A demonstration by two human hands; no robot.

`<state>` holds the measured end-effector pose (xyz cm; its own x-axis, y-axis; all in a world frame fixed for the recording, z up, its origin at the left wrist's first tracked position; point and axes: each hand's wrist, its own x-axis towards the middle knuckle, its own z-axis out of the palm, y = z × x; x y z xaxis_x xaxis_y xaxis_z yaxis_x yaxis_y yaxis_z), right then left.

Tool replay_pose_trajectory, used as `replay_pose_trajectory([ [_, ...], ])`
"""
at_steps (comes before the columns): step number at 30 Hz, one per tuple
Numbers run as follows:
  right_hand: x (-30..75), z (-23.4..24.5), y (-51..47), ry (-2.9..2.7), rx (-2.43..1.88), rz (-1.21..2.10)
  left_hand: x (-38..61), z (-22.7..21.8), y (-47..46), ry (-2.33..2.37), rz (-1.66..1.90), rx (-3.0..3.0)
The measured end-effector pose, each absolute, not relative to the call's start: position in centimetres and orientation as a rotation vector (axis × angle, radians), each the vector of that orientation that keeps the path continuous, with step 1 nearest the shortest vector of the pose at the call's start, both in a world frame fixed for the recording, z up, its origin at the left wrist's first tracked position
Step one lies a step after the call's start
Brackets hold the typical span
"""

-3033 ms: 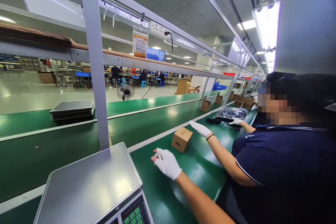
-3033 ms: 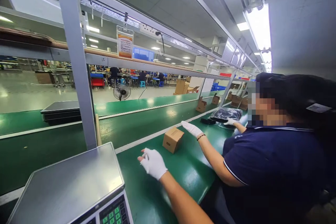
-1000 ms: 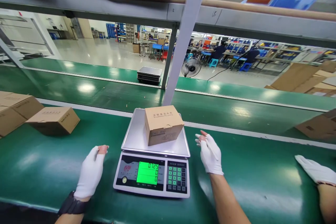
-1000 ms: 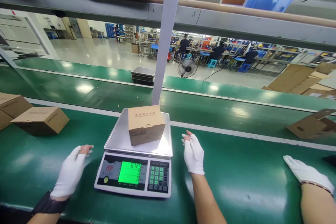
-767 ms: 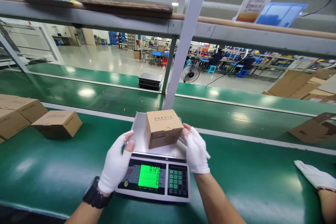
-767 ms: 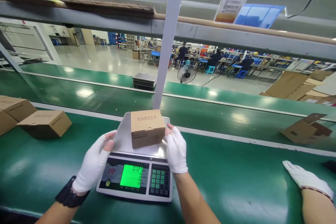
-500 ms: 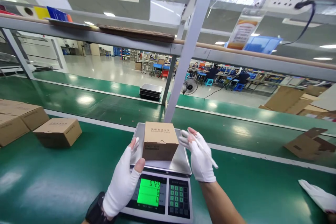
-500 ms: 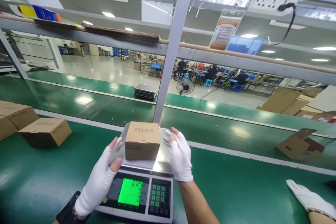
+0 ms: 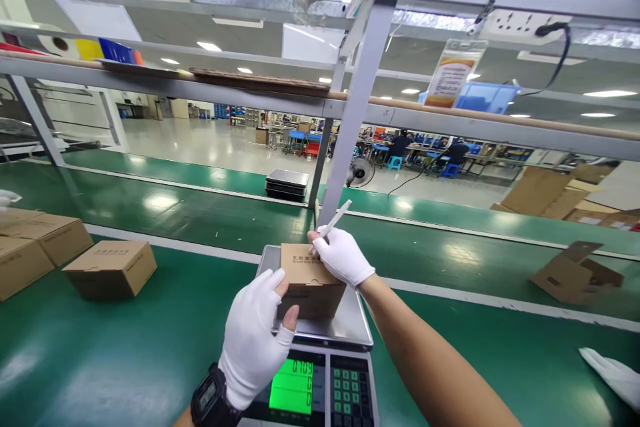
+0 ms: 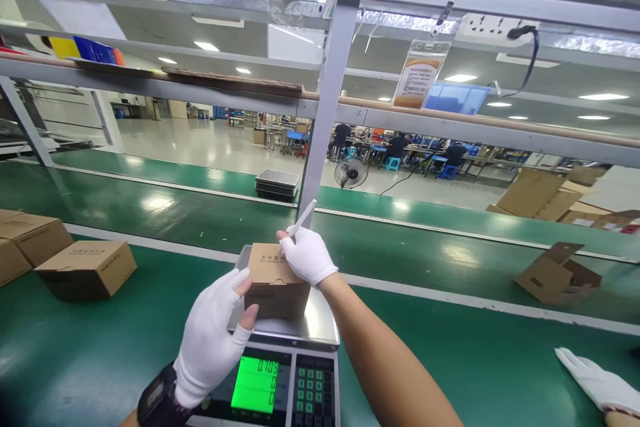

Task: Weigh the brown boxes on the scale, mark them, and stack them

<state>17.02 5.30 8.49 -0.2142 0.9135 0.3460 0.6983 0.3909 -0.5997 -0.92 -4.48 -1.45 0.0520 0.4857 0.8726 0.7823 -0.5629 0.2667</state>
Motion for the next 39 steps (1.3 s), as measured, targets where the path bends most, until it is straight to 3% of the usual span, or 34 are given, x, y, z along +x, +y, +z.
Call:
replay_pose_trajectory([
  [39, 16.48, 7.93, 5.16, -1.89, -1.522, 0.288, -0.56, -1.85, -4.04, -1.316, -1.607, -2.055],
])
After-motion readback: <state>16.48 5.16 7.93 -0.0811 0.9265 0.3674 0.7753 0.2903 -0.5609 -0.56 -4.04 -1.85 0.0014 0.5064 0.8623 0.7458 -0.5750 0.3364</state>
